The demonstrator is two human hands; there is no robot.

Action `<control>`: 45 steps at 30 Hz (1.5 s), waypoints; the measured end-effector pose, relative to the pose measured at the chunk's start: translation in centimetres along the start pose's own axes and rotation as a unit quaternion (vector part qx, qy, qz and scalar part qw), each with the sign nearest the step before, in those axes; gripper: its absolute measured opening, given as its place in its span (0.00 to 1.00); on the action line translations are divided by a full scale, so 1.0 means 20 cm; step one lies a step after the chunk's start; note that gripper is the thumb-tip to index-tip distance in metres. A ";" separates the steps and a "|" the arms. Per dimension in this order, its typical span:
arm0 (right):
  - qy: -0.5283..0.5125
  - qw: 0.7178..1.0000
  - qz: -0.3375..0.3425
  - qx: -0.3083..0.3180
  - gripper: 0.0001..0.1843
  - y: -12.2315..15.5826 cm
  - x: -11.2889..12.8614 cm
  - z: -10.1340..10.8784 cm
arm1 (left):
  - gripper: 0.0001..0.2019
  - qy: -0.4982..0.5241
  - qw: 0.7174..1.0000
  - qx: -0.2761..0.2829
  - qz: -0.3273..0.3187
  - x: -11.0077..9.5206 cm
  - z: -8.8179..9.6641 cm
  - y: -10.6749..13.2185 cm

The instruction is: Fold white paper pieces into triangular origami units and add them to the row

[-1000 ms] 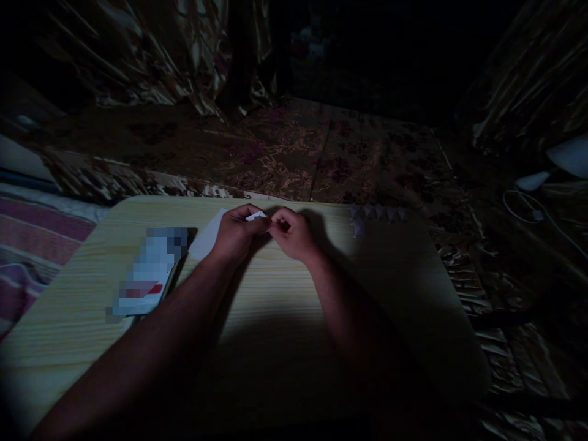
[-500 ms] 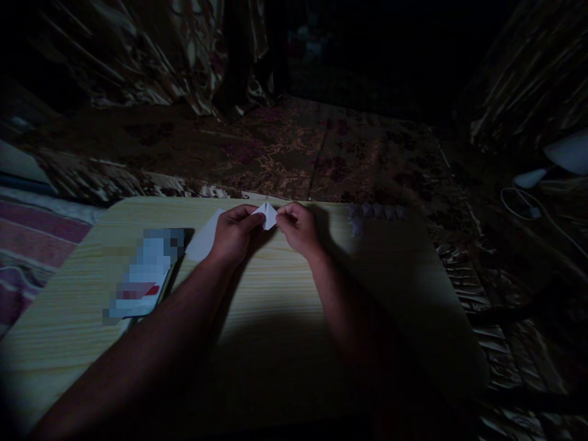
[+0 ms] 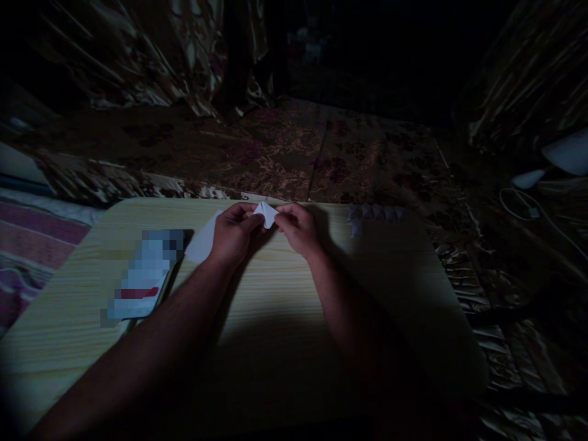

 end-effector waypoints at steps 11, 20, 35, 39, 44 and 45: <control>0.089 0.994 0.067 0.013 0.06 0.01 0.05 -0.02 | 0.08 -0.038 0.998 0.044 -0.004 -0.01 -0.03 0.01; 0.121 0.989 0.078 0.034 0.07 0.03 0.08 -0.06 | 0.04 0.024 0.999 0.026 0.011 0.00 -0.01 0.00; 0.104 0.991 0.078 0.026 0.07 0.03 0.07 -0.05 | 0.04 -0.018 1.000 0.006 -0.012 -0.03 0.00 0.01; 0.108 0.991 0.068 0.027 0.06 0.03 0.07 -0.05 | 0.04 -0.006 1.000 0.006 -0.010 -0.02 0.00 0.01; 0.120 0.990 0.070 0.034 0.06 0.03 0.07 -0.05 | 0.05 -0.033 0.999 -0.004 -0.014 -0.04 0.00 0.01; 0.118 0.990 0.071 0.030 0.06 0.03 0.07 -0.05 | 0.05 -0.034 0.999 0.002 -0.014 -0.04 -0.01 0.01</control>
Point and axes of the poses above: each hand's wrist, its own y-axis away from the middle knuckle, its own z-axis out of the back of the hand, x = y × z, the point moved 8 cm from there along -y, towards the middle knuckle, and after that the axes turned 6 degrees about x, right-handed, at the moved point
